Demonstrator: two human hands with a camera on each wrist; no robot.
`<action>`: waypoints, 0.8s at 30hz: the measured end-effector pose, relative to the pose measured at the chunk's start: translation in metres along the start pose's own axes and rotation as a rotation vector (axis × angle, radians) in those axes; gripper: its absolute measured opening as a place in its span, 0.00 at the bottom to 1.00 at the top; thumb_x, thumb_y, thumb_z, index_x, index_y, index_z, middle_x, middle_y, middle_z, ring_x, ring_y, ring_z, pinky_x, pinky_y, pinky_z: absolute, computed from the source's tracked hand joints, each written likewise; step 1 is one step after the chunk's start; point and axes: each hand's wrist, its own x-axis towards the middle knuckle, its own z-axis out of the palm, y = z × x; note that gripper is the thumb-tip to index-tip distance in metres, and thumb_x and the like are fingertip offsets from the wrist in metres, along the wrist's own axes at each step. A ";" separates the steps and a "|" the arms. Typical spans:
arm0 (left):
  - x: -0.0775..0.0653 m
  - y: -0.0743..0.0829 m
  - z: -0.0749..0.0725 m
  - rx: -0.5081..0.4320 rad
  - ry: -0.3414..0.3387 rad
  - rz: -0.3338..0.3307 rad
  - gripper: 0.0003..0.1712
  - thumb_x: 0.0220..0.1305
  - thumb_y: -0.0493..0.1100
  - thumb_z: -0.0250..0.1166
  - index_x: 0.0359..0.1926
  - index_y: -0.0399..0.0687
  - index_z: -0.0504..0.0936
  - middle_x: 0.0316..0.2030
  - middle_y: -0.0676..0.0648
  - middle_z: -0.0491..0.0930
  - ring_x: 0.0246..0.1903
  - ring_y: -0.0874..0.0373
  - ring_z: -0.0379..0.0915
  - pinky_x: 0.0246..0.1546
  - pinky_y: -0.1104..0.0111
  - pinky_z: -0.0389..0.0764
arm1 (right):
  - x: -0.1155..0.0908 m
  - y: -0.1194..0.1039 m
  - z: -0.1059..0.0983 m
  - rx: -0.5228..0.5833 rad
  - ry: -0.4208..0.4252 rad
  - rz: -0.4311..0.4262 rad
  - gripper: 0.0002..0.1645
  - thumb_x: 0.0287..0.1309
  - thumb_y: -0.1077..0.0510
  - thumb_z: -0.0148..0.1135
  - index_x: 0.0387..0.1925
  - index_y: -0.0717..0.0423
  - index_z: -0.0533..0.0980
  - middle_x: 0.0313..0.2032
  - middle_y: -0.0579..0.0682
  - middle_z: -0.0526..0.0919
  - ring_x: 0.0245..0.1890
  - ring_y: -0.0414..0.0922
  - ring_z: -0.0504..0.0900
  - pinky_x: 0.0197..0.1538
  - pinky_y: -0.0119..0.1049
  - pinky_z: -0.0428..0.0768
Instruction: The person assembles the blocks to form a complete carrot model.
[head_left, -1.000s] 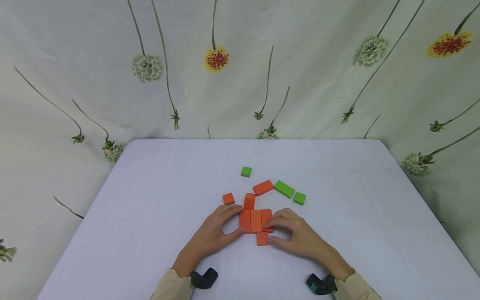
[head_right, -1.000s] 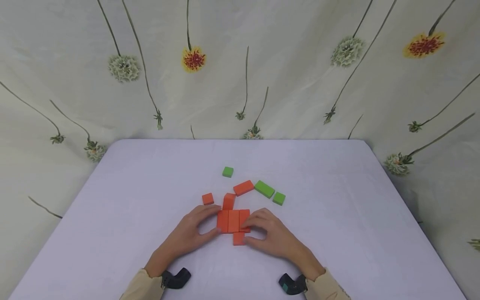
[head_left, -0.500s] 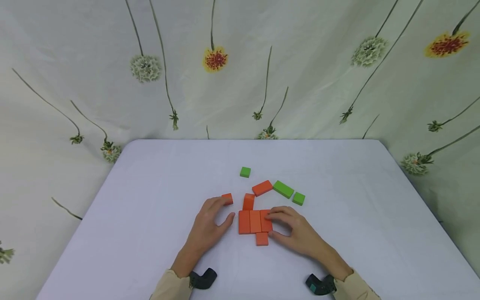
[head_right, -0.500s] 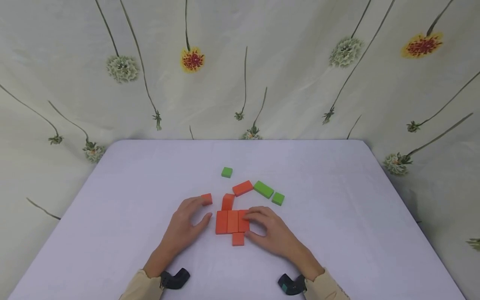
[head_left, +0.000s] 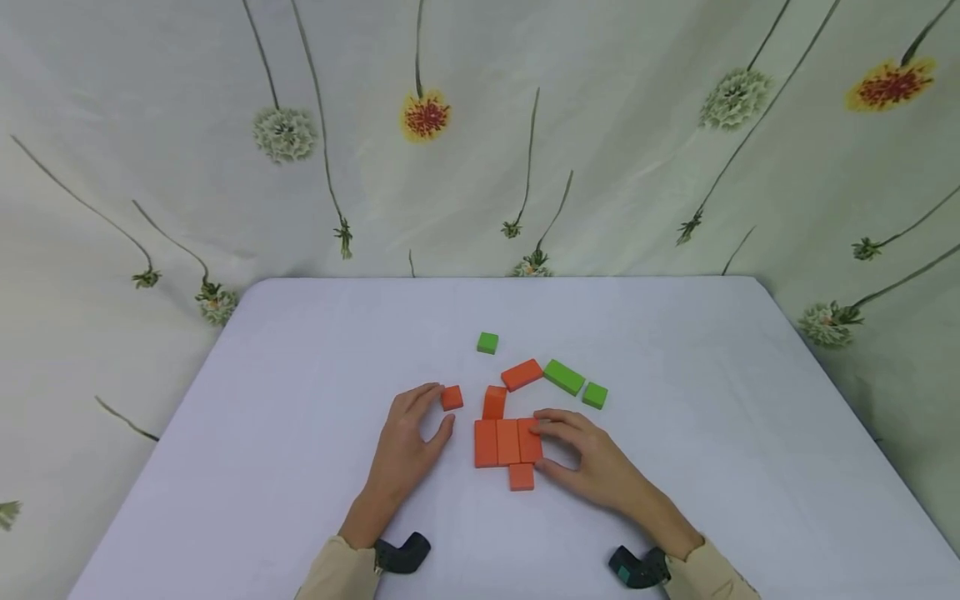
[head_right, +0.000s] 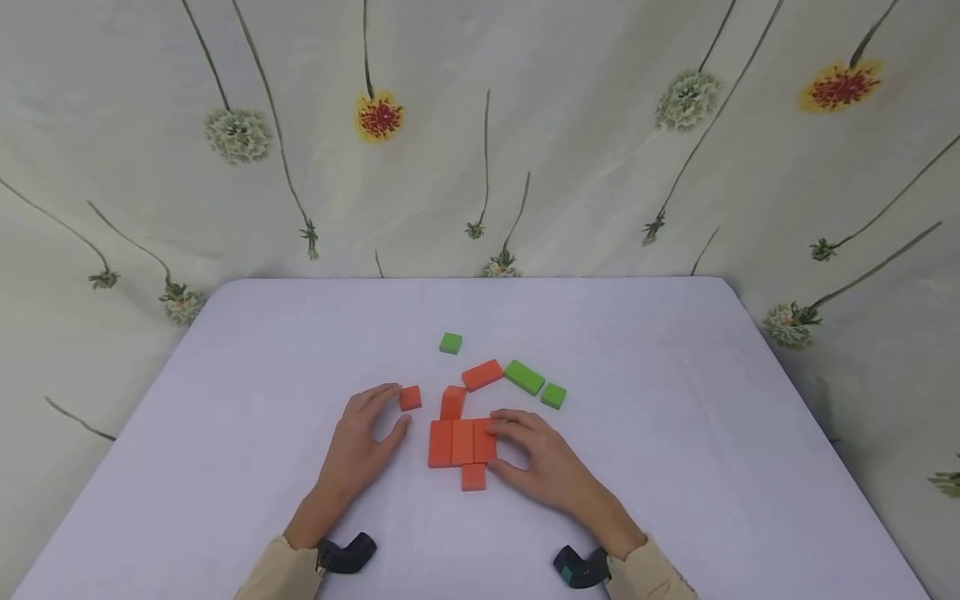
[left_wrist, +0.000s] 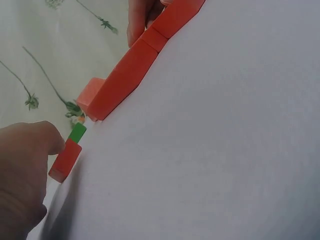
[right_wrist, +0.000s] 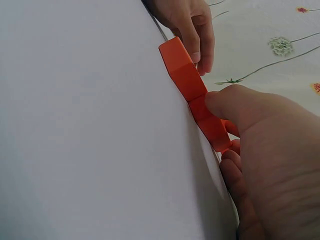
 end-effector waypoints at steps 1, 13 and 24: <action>0.000 0.000 0.000 0.003 -0.009 -0.005 0.26 0.63 0.38 0.74 0.61 0.39 0.81 0.60 0.41 0.79 0.61 0.46 0.73 0.61 0.54 0.82 | 0.000 0.000 0.000 0.001 -0.001 -0.002 0.28 0.58 0.55 0.77 0.60 0.47 0.81 0.63 0.46 0.79 0.64 0.46 0.78 0.65 0.47 0.81; 0.002 -0.002 0.001 0.016 -0.035 -0.037 0.21 0.64 0.37 0.72 0.58 0.38 0.84 0.57 0.43 0.82 0.60 0.47 0.75 0.61 0.55 0.82 | 0.000 0.001 0.000 0.010 -0.007 0.009 0.27 0.58 0.55 0.77 0.59 0.47 0.81 0.63 0.45 0.80 0.64 0.46 0.79 0.65 0.46 0.81; 0.002 0.002 0.000 -0.007 -0.002 -0.098 0.16 0.63 0.38 0.74 0.52 0.42 0.86 0.50 0.45 0.86 0.55 0.49 0.79 0.58 0.54 0.84 | 0.001 0.000 -0.001 0.015 0.001 0.006 0.26 0.58 0.56 0.77 0.58 0.47 0.82 0.62 0.46 0.80 0.63 0.45 0.79 0.64 0.45 0.82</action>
